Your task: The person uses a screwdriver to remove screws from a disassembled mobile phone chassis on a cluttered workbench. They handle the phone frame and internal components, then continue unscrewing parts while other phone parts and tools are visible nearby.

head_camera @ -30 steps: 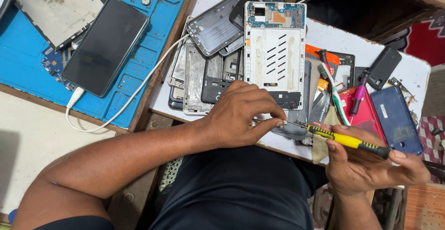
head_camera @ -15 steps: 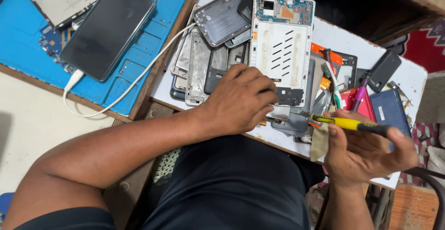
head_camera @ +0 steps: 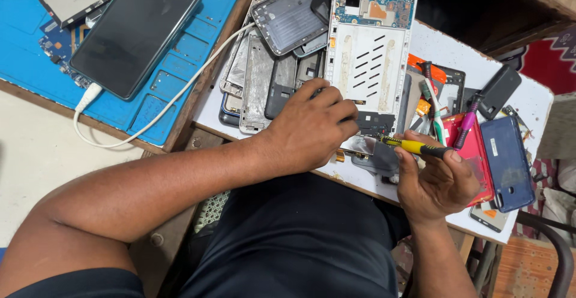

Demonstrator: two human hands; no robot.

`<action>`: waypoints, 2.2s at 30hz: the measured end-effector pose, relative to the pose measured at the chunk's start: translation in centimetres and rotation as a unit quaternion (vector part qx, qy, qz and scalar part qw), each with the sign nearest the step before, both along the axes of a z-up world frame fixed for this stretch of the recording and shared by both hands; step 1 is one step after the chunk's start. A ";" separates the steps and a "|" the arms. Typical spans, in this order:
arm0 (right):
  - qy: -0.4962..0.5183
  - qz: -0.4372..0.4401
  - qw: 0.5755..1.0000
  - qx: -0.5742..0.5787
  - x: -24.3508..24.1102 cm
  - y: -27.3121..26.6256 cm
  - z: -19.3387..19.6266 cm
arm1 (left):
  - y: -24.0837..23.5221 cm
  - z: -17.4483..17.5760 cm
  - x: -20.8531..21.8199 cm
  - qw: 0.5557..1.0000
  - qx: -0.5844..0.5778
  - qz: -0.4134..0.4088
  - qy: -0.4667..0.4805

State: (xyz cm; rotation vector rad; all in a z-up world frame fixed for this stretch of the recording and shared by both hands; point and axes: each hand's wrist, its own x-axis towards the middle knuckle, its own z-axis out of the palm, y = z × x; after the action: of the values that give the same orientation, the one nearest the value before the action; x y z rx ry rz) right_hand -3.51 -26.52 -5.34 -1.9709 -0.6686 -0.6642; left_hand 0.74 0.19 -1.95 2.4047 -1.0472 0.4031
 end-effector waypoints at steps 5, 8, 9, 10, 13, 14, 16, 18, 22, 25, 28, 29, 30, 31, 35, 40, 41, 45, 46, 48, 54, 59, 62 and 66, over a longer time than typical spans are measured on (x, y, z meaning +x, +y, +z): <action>-0.006 0.000 1.000 -0.010 0.0 -0.1 -0.3 | 0.1 -0.2 -0.1 1.000 -0.008 -0.003 0.000; -0.007 0.001 1.000 -0.014 0.2 0.0 -0.1 | 0.1 -0.1 -0.1 1.000 -0.010 -0.003 -0.001; -0.012 0.000 1.000 -0.017 0.2 0.0 0.0 | 0.1 -0.1 -0.1 1.000 -0.010 -0.004 -0.001; -0.018 -0.001 1.000 -0.020 0.3 0.1 0.1 | 0.0 -0.1 0.0 1.000 -0.008 -0.003 -0.001; -0.013 0.007 1.000 -0.023 0.5 0.6 0.7 | 0.0 0.0 0.0 1.000 -0.003 -0.003 -0.002; -0.006 0.018 1.000 -0.024 0.5 0.8 0.8 | 0.0 0.0 -0.1 1.000 -0.003 -0.003 -0.002; 0.007 0.042 0.999 -0.026 0.4 1.1 1.2 | 0.0 0.0 -0.1 1.000 -0.006 -0.002 0.001; 0.009 0.055 0.998 -0.037 0.4 1.4 1.8 | -0.1 -0.2 -0.1 1.000 -0.015 -0.002 0.005; -0.009 0.047 0.996 -0.079 1.2 2.0 3.4 | 0.0 -0.9 0.0 1.000 -0.015 -0.003 0.000; -0.063 -0.020 0.984 -0.167 1.9 3.5 4.6 | 0.3 -0.5 -0.2 1.000 -0.016 -0.005 0.000; -0.085 0.043 0.984 -0.152 2.0 4.7 6.3 | 0.0 1.6 -0.3 1.000 -0.020 0.009 -0.017; -0.036 0.054 0.991 -0.115 1.4 4.9 6.3 | 0.0 2.0 -0.4 1.000 -0.015 0.000 -0.011; -0.074 0.039 0.989 -0.121 1.7 4.5 6.3 | 0.0 2.2 0.0 1.000 -0.010 -0.008 -0.004; -0.102 0.023 0.986 -0.127 1.3 4.2 6.0 | 0.0 2.0 -0.3 1.000 -0.014 -0.014 -0.007; -0.056 0.017 0.994 -0.090 1.0 2.9 5.1 | -0.1 0.6 -0.4 0.999 -0.032 -0.019 -0.004; -0.025 -0.015 0.995 -0.100 1.4 3.4 6.9 | -0.2 1.2 0.0 0.999 -0.032 -0.020 0.002; -0.026 -0.057 0.991 -0.115 1.0 3.4 7.3 | -0.3 1.4 -0.3 0.999 -0.029 -0.022 0.012; -0.058 0.028 0.991 -0.118 1.4 2.7 7.4 | -0.4 1.5 0.1 0.999 -0.027 -0.023 0.000; -0.039 0.036 0.993 -0.107 1.4 2.5 7.0 | -0.5 1.4 0.2 0.999 -0.028 -0.023 0.003; 0.017 0.003 0.993 -0.118 1.2 2.1 6.1 | -0.5 1.0 0.0 0.999 -0.029 -0.020 0.012; -0.021 0.028 0.990 -0.133 1.4 2.1 6.5 | -0.6 1.1 0.1 0.999 -0.025 -0.019 0.020; -0.057 0.012 0.989 -0.137 1.2 3.3 9.3 | -0.6 1.2 -0.1 0.999 -0.026 -0.018 0.017; -0.057 0.013 0.991 -0.119 1.3 4.3 9.8 | -0.7 1.2 0.1 0.999 -0.025 -0.013 0.015; -0.049 0.025 0.992 -0.114 1.4 4.3 9.4 | -0.7 1.4 0.2 0.999 -0.025 -0.011 0.020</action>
State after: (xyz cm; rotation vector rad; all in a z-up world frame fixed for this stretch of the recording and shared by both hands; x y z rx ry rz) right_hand -2.15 -22.22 4.11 -2.1336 -0.8849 -0.6832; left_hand 0.91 -0.54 -0.51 2.3464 -1.0323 0.3669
